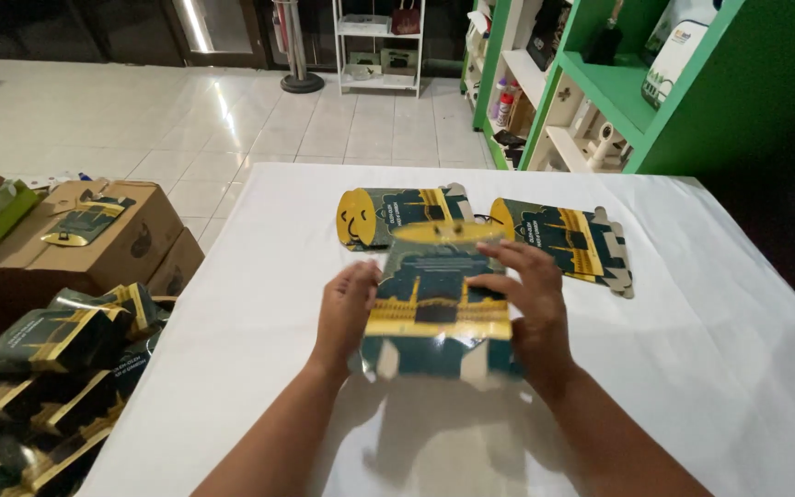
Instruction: Assembling and folding small paper bags from flat templates.
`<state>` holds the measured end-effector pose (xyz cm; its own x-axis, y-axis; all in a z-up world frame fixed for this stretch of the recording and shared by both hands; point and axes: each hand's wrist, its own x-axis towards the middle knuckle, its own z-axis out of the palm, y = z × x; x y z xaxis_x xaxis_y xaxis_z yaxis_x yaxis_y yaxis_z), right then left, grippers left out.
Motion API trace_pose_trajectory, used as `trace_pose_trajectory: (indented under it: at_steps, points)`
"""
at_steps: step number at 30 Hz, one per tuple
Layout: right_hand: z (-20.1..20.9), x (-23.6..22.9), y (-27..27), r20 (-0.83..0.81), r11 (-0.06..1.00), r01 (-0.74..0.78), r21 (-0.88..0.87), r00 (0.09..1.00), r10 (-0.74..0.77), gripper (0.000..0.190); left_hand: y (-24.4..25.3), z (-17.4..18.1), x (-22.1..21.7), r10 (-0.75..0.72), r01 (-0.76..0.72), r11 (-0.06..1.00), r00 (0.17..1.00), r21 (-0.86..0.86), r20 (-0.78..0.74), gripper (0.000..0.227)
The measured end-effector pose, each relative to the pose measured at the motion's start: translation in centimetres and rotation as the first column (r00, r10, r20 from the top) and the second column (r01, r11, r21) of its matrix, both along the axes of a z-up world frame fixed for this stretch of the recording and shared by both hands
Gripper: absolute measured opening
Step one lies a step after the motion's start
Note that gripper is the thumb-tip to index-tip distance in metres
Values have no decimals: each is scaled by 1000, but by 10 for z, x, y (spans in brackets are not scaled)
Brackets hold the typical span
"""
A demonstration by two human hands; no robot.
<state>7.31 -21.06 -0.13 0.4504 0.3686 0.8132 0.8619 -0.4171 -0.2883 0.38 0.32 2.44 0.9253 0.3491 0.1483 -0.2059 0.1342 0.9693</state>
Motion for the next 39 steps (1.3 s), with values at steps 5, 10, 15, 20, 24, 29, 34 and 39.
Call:
trace_pose_trajectory:
  at_steps: [5, 10, 15, 20, 24, 29, 34, 39]
  points:
    - [10, -23, 16, -327, 950, -7, 313, 938, 115, 13, 11, -56, 33, -54, -33, 973, 930, 228, 365, 68]
    - [6, -23, 28, -524, 900, -70, 429, 793, 312, 19, -8, -32, 10, -140, -1, 940, 910, 341, 390, 31]
    - [-7, -15, 27, -659, 875, -3, 483, 657, 366, 22, -6, -33, 12, -156, 25, 954, 893, 298, 423, 25]
    - [2, -26, 30, -691, 879, 23, 476, 629, 357, 18, -11, -30, 5, -182, 73, 963, 886, 259, 427, 33]
    - [-4, -23, 30, -645, 880, -10, 474, 677, 355, 24, -10, -34, 8, -216, 87, 957, 847, 275, 485, 35]
    - [-8, -20, 28, -644, 871, -23, 491, 663, 381, 29, -11, -32, 8, -225, 94, 958, 830, 271, 510, 38]
    - [-18, -16, 26, -659, 877, -38, 479, 644, 388, 35, -10, -42, 13, -228, 87, 957, 816, 277, 531, 45]
    - [-20, -23, 36, -533, 773, -492, 401, 561, 633, 79, -17, -40, 8, -433, 289, 895, 746, 340, 506, 108]
